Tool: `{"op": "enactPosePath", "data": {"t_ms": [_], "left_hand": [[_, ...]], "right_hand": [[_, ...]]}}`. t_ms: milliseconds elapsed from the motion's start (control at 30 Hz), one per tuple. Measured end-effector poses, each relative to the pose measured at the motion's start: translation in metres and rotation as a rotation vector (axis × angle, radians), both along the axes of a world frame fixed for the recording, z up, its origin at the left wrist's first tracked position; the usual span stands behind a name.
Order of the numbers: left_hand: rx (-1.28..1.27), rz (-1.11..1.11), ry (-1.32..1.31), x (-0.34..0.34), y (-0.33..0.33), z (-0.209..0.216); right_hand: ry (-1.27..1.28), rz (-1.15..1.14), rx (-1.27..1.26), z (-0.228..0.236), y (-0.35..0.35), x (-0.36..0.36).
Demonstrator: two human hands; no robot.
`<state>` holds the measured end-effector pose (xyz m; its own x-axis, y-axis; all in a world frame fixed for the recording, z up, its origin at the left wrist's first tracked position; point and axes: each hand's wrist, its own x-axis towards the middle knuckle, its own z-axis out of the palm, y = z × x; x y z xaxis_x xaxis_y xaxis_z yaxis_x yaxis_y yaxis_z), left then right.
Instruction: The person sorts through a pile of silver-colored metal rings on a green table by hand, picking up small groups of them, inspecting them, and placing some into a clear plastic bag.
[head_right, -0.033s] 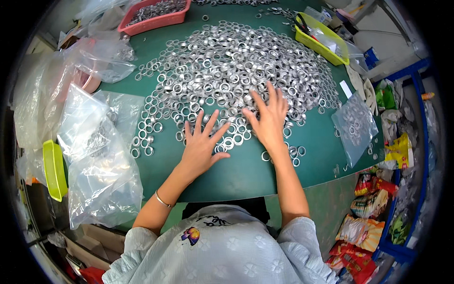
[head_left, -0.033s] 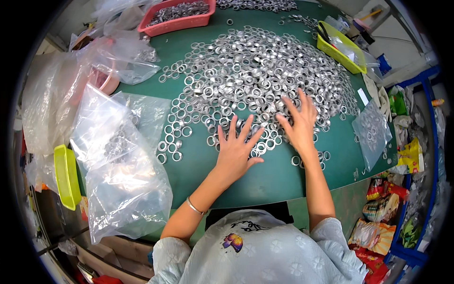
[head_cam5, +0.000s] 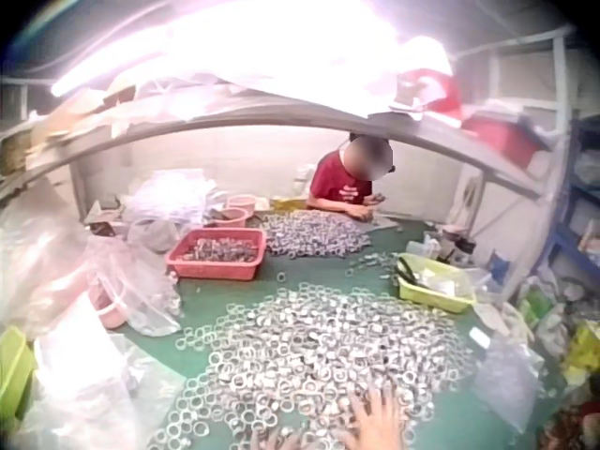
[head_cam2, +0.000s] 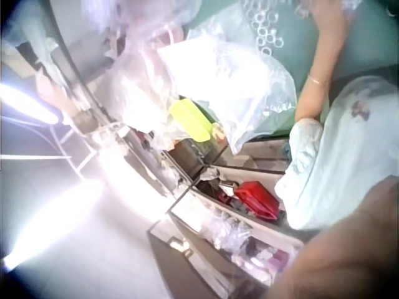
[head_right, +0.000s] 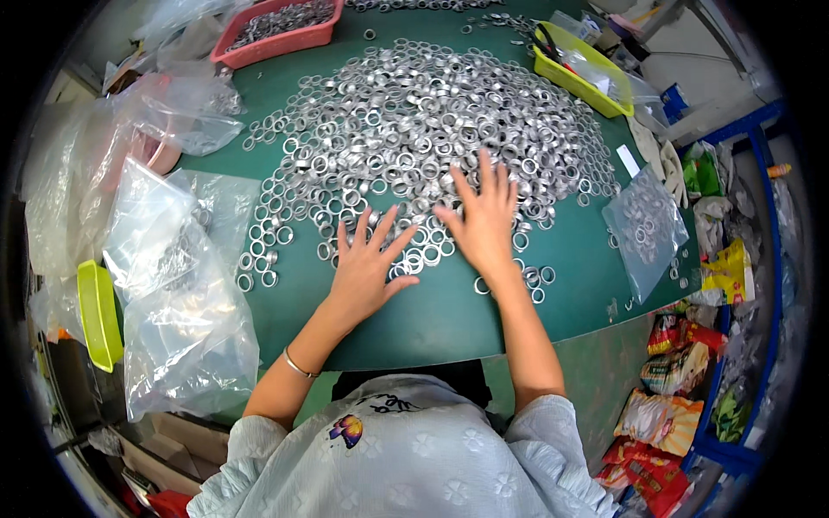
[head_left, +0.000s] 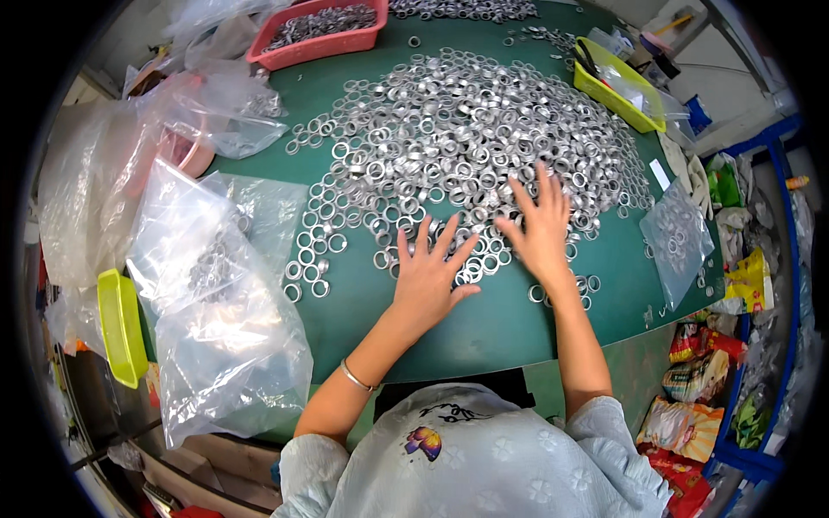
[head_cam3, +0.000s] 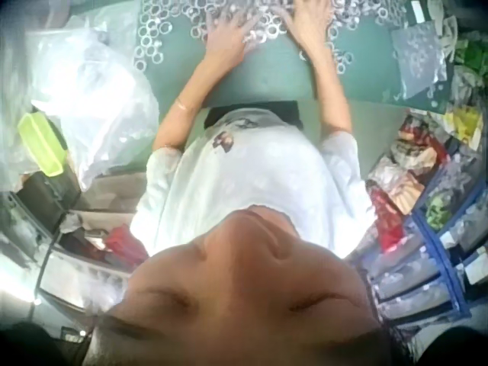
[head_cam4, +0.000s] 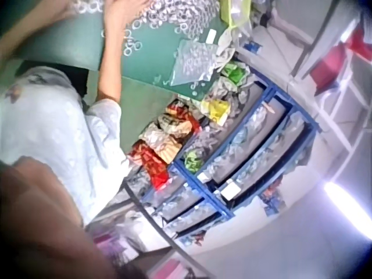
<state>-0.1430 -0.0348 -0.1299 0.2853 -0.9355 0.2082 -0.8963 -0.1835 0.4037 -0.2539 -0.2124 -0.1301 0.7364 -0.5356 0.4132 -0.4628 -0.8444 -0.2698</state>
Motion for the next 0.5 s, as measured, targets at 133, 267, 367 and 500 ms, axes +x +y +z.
{"op": "enactPosePath", "data": {"t_ms": [133, 267, 367, 500], "left_hand": [[0.027, 0.048, 0.007, -0.007, 0.007, -0.002], [0.024, 0.104, 0.064, -0.004, 0.022, 0.001], [0.020, 0.169, 0.061, -0.004, 0.030, -0.001], [0.005, 0.232, 0.069, 0.001, 0.040, -0.001]], "right_hand": [[0.086, 0.044, 0.048, 0.005, 0.022, -0.013], [0.113, 0.128, 0.159, 0.011, 0.053, -0.023], [0.181, 0.246, 0.218, 0.008, 0.079, -0.030], [0.197, 0.347, 0.266, 0.003, 0.093, -0.039]]}}
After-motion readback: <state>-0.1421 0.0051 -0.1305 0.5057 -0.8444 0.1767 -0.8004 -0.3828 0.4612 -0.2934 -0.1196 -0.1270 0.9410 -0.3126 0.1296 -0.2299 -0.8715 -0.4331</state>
